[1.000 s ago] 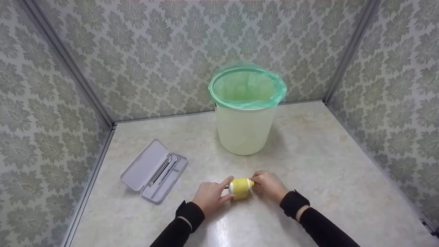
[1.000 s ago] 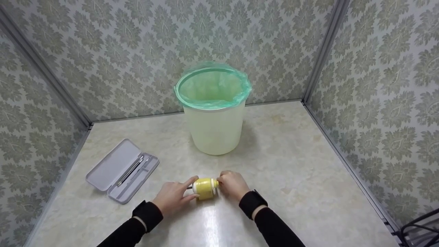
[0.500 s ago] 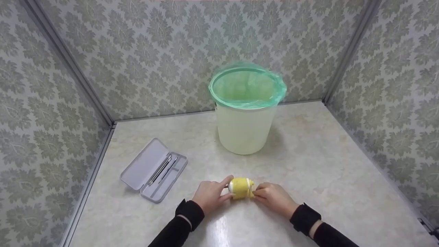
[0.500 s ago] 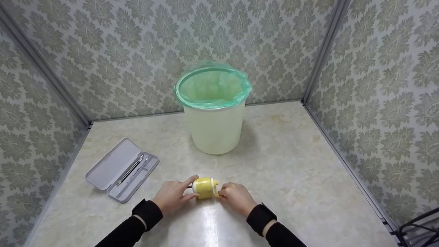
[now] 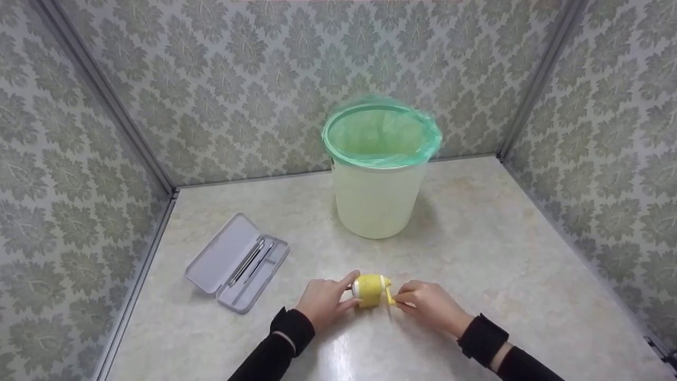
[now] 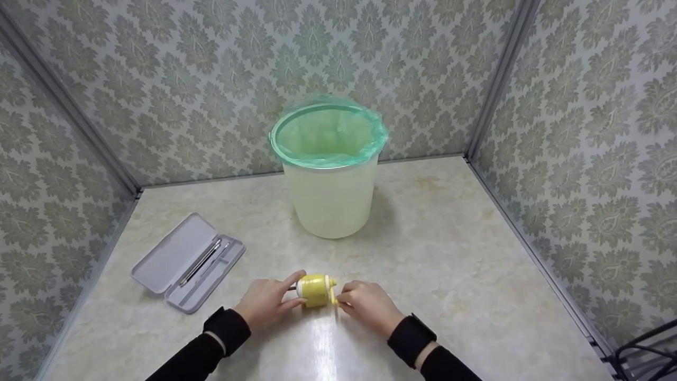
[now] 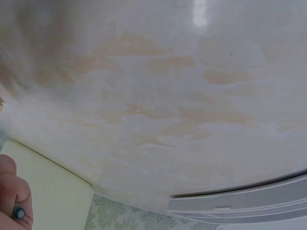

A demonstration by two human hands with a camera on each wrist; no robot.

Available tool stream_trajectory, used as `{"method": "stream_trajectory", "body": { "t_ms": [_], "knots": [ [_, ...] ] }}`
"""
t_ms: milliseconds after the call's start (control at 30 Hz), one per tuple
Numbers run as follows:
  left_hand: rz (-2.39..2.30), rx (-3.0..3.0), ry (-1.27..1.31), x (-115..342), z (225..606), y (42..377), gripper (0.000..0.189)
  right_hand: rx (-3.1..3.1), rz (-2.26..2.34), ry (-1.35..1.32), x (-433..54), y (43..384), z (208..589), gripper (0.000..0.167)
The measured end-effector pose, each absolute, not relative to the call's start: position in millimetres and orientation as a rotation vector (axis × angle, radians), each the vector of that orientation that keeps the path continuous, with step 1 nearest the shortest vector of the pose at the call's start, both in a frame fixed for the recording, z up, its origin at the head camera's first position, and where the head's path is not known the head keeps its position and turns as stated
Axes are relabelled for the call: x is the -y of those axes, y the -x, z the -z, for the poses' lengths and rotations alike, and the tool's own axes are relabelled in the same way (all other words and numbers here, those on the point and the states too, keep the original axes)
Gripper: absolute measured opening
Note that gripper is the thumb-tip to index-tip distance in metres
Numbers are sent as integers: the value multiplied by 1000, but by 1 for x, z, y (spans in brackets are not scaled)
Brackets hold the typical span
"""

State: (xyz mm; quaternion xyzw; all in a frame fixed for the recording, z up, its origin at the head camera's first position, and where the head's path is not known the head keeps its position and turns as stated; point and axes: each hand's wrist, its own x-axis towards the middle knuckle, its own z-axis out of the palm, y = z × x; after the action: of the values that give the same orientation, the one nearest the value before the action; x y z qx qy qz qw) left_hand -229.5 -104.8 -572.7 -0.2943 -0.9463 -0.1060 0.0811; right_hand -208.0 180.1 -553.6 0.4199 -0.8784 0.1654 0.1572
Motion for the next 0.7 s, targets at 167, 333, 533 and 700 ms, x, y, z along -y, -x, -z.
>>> {"method": "stream_trajectory", "body": {
  "t_ms": [167,333,533,700],
  "knots": [
    [303,2828,883,105,573,230,58,2389,-441,-1215,-182,213,545,12],
    [272,2806,882,104,573,231,56,2309,-443,-1168,-180,224,536,14],
    [256,2817,884,104,574,231,57,2391,-454,-1130,-176,239,528,13],
    [266,2819,885,103,572,231,58,2479,-492,-1090,-171,250,525,13]
  ]
}}
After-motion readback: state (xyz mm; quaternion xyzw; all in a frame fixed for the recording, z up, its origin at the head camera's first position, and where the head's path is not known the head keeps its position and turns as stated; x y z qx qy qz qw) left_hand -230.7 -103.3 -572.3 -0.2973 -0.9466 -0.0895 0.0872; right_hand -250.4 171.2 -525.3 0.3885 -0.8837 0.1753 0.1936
